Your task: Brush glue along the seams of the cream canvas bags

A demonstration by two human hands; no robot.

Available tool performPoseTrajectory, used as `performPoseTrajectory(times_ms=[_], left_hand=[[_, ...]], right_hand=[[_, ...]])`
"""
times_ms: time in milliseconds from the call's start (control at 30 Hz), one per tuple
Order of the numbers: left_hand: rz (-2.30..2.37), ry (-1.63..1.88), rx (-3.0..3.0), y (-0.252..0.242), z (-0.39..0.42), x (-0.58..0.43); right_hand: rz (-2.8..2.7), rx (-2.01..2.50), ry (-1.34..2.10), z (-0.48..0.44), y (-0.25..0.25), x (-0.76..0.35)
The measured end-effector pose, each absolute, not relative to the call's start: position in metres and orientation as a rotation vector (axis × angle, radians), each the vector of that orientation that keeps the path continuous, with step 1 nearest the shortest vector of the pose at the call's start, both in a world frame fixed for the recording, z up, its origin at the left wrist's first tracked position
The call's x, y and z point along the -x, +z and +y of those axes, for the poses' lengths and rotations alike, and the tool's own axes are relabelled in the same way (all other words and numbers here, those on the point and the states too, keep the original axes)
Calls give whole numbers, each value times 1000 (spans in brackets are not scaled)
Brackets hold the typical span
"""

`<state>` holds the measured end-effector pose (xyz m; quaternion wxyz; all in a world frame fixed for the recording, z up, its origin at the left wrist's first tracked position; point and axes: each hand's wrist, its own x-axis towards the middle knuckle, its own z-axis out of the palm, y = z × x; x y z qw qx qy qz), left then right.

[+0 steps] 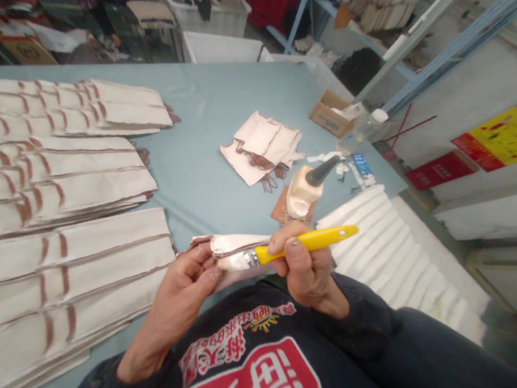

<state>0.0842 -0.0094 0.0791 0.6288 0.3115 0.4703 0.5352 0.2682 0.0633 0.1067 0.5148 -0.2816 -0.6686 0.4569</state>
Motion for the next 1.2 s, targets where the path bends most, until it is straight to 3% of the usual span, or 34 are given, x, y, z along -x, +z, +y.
performPoseTrajectory(times_ms=[300,833,1200], left_hand=[[1202,1079,-817,78,-14,-80],[1097,1073,-689,81,-20,-79],[1052,1098,-582,79,-22,-81]], right_hand=[[-1807,650,807,79,84,-268],[-1863,639,1015,102,103,-259],[-1850,625,932,93,106,-255]])
